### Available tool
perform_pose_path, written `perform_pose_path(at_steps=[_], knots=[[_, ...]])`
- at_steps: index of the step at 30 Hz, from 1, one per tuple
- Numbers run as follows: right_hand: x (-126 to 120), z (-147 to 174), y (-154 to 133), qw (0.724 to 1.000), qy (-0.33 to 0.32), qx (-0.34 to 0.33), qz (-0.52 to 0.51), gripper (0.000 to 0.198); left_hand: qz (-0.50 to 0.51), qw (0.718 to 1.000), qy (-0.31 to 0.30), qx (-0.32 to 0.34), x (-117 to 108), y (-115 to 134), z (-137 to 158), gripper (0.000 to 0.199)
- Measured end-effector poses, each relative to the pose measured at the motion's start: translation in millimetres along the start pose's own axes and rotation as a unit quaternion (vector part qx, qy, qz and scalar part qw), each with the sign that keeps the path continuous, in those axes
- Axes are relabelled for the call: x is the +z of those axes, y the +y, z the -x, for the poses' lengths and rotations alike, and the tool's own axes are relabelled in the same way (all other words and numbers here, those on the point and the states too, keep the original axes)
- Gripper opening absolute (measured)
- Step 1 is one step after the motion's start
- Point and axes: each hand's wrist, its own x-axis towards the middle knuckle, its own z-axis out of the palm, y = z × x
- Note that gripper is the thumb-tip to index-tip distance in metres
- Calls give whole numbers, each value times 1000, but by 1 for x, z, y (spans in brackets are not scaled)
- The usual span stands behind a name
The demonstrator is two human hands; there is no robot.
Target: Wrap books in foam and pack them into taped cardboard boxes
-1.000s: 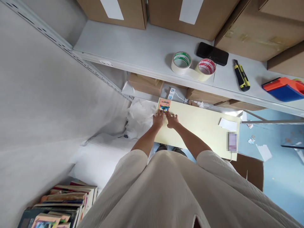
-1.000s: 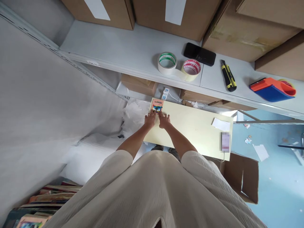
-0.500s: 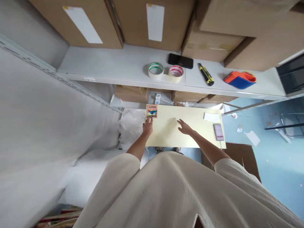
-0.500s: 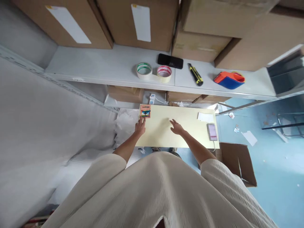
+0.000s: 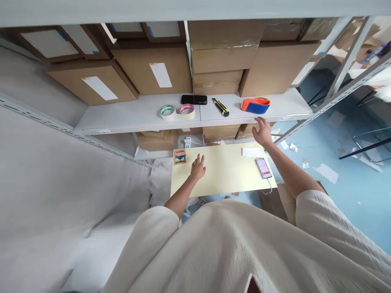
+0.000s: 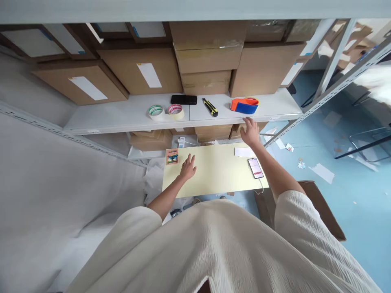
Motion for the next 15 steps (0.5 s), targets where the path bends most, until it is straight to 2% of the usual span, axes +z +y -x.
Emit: perform_pose_path(at_steps=[4, 8, 11, 15], knots=[[-24, -63, 25, 999, 4, -24, 42, 69, 27, 999, 25, 26, -3, 45, -7, 89], [-27, -110, 40, 995, -36, -28, 86, 69, 30, 999, 34, 22, 12, 73, -1, 86], [-25, -123, 48, 992, -51, -37, 112, 61, 22, 1000, 21, 9, 30, 85, 10, 85], [-32, -111, 52, 991, -34, -87, 101, 54, 25, 1000, -2, -3, 50, 95, 25, 83]])
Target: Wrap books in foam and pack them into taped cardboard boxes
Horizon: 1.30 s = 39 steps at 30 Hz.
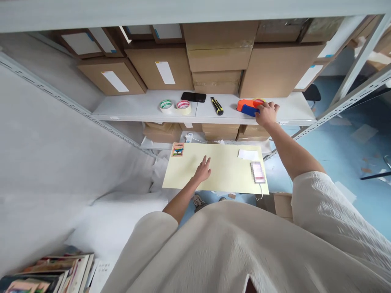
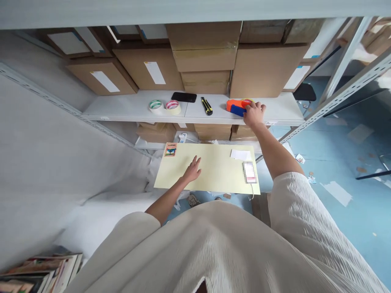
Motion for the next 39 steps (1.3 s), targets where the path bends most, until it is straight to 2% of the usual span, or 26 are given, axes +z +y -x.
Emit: perform_pose_path(at_steps=[5, 9, 14, 19, 21, 25, 31, 36, 39], knots=[[-18, 59, -18, 999, 5, -43, -3, 51, 2, 999, -52, -5, 12, 10, 3, 74], [-12, 130, -44, 998, -47, -29, -19, 49, 3, 997, -80, 3, 19, 22, -5, 70], [41, 225, -74, 986, -132, 30, -100, 35, -1, 994, -107, 16, 31, 38, -11, 68], [98, 308, -90, 942, -273, 140, -133, 18, 2, 991, -128, 26, 42, 44, -5, 66], [113, 331, -92, 930, -296, 164, -141, 19, 0, 989, -144, 21, 44, 42, -1, 65], [131, 349, -91, 929, -286, 187, -141, 20, -1, 986, -164, 10, 44, 36, 4, 62], [150, 340, -85, 933, -295, 179, -100, 23, 6, 987, -162, 3, 45, 28, 13, 57], [150, 340, -81, 928, -321, 165, -94, 24, 27, 988, -151, -21, 49, 20, 26, 57], [144, 337, -79, 938, -296, 165, -77, 28, 45, 987, -148, -40, 51, 11, 38, 58]])
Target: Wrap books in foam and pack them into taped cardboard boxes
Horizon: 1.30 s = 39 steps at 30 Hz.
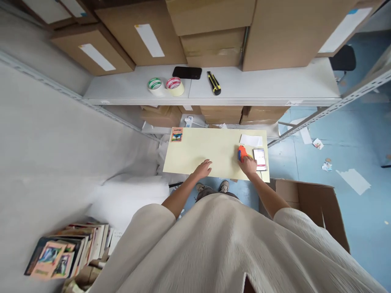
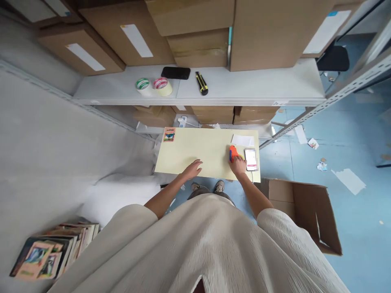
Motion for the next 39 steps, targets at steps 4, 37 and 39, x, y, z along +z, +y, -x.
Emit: perform_pose_path(at_steps=[4, 37, 39], knots=[[-10, -6, -17, 997, 36, -68, 8, 32, 31, 999, 17, -32, 7, -15, 17, 58], [147, 160, -431, 849, -274, -448, 61, 27, 219, 897, 271, -273, 106, -271, 347, 57], [164, 174, -448, 841, -275, -463, 58, 29, 202, 887, 286, -302, 113, -278, 362, 58]])
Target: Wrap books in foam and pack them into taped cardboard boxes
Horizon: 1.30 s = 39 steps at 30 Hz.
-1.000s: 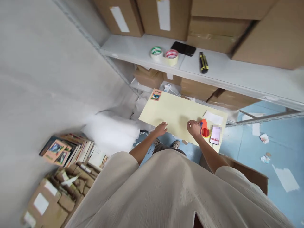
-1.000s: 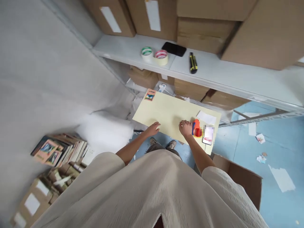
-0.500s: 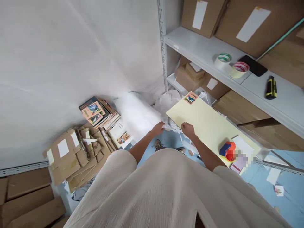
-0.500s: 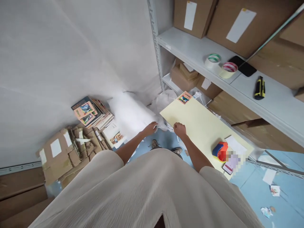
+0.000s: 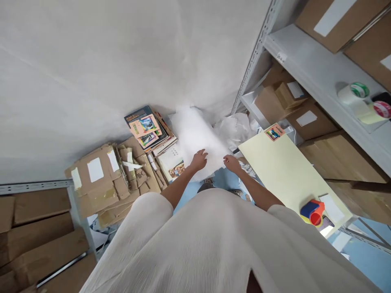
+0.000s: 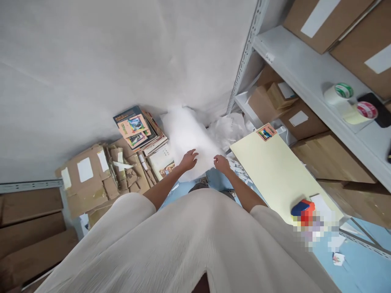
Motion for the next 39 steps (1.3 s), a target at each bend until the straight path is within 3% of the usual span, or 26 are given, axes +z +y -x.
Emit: perform_pose_path(at_steps=[6, 13, 20, 22, 26, 28, 30, 33, 36, 39], knots=[[33, -33, -39, 999, 18, 29, 16, 34, -9, 1000, 2, -19, -7, -25, 9, 68], [45, -44, -56, 996, 13, 85, 19, 29, 27, 999, -9, -23, -1, -37, -2, 82], [44, -45, -71, 985, -7, 96, -141, 4, 22, 999, -2, -27, 5, -44, 6, 79], [45, -46, -77, 968, -19, 118, -223, 6, 12, 999, -1, -29, 5, -45, 8, 76], [50, -48, -89, 883, -51, 205, -420, 24, 16, 999, 1, -34, 7, -48, 11, 74], [52, -51, -93, 860, -56, 233, -450, 36, 18, 999, 0, -32, 7, -49, 12, 76], [54, -56, -97, 870, -55, 244, -426, 41, 17, 999, 1, -29, 7, -51, 14, 78], [55, -65, -101, 919, -44, 235, -313, 31, -3, 1000, -5, -29, 6, -52, 14, 76], [56, -72, -105, 972, -7, 170, -160, 15, -47, 998, -16, -30, 5, -52, 15, 72], [53, -73, -111, 992, 45, 93, -73, 15, -75, 997, -5, -26, 5, -52, 16, 72]])
